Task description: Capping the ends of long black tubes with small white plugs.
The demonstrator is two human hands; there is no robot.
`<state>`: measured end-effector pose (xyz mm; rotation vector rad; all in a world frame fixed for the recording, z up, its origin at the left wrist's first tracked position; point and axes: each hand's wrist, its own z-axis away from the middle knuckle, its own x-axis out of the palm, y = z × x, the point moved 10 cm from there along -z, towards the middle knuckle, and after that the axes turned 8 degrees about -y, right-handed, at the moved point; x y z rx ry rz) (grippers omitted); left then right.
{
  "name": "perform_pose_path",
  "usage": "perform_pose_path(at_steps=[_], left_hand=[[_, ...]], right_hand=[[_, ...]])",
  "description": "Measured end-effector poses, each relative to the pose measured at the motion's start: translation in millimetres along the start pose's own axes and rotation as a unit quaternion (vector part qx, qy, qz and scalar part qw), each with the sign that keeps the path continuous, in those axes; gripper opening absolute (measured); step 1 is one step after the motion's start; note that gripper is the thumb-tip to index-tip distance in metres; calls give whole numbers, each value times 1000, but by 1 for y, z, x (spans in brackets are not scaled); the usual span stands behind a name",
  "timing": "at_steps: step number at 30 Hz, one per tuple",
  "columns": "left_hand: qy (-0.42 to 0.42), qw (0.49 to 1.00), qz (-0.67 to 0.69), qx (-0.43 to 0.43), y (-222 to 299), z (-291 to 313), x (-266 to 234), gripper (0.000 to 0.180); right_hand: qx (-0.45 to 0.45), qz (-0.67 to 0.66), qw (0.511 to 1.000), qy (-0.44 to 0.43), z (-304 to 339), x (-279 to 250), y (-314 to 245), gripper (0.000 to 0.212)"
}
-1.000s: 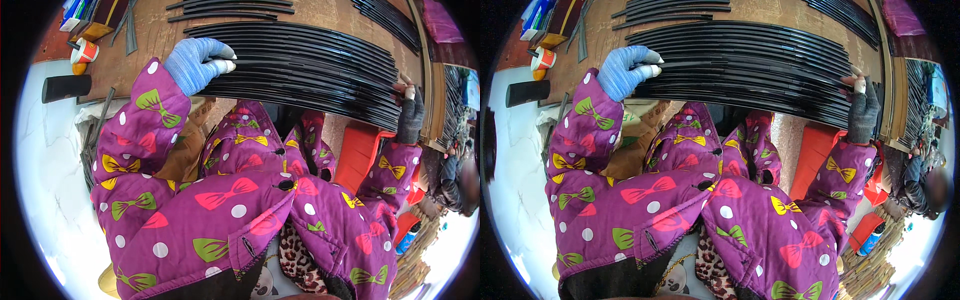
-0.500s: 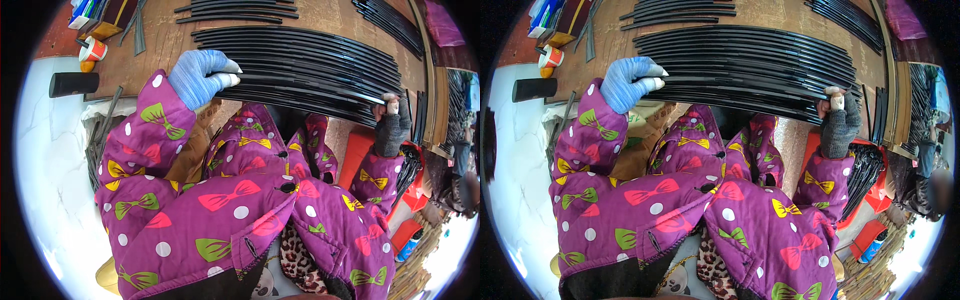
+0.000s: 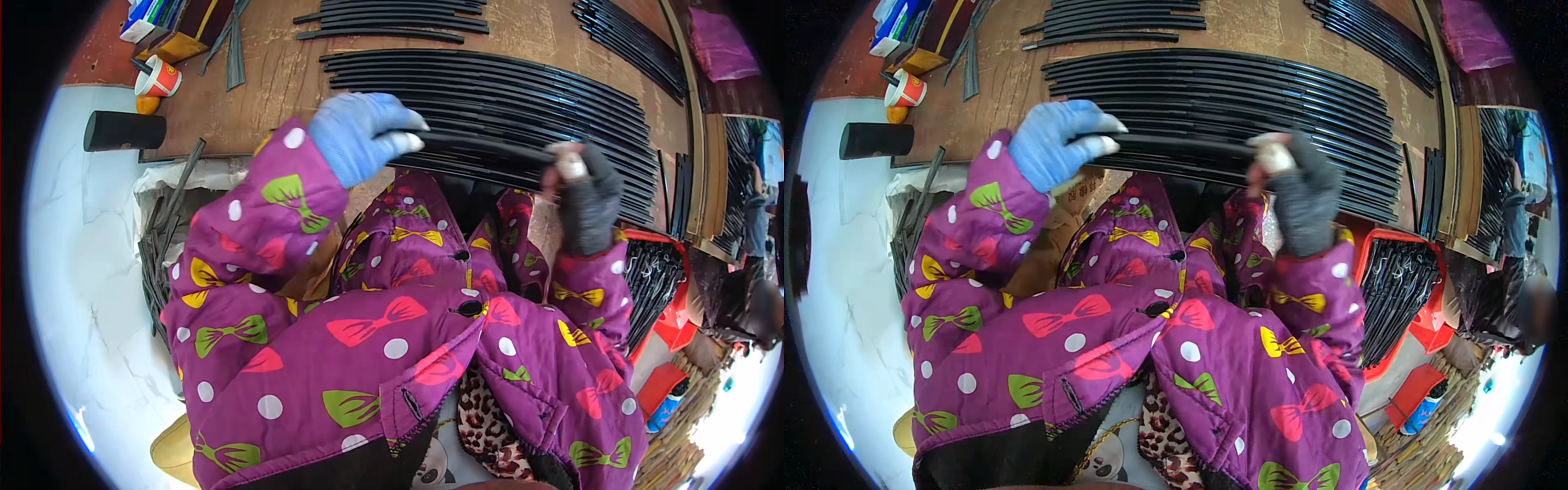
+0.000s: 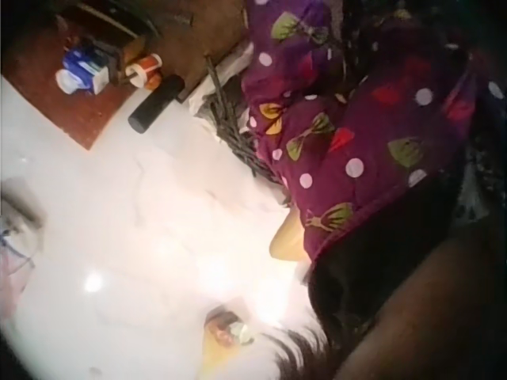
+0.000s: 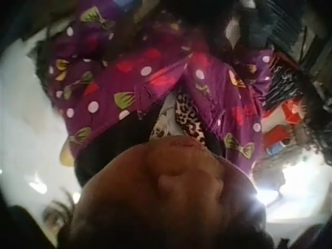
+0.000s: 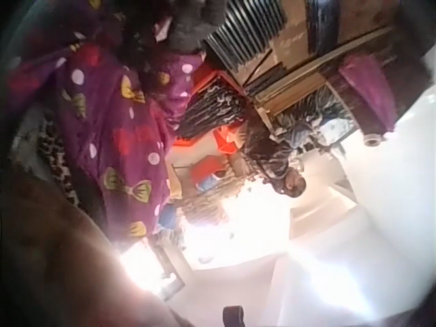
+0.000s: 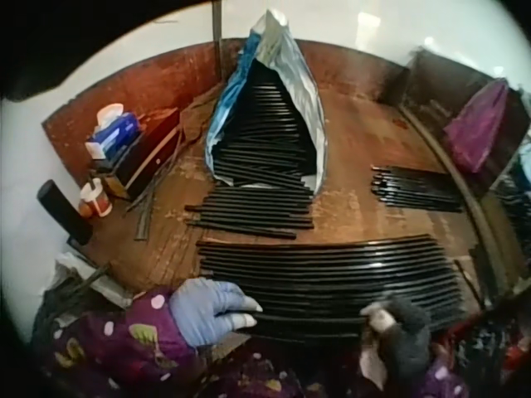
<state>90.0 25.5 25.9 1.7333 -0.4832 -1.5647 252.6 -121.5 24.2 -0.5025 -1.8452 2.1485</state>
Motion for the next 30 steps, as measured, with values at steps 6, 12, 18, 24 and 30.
perform_pose_path(at_steps=[6, 12, 18, 24, 30], left_hand=[[11, 983, 93, -158, -59, 31, -12, 19], [-21, 947, 209, -243, -77, 38, -2, 18], [19, 959, 196, -205, -70, 43, -12, 16], [93, 995, 17, -43, -27, 35, -32, 15], [40, 967, 149, -203, -53, 40, -14, 15]], right_hand=[[-35, -109, 992, 49, 20, -98, 16, 23], [-42, -109, 990, 73, 27, -107, 26, 24], [-21, -111, 990, 85, 28, -111, 39, 22], [-39, -132, 988, 77, 30, -112, 44, 20], [-46, -129, 988, 73, 30, -114, 36, 27]])
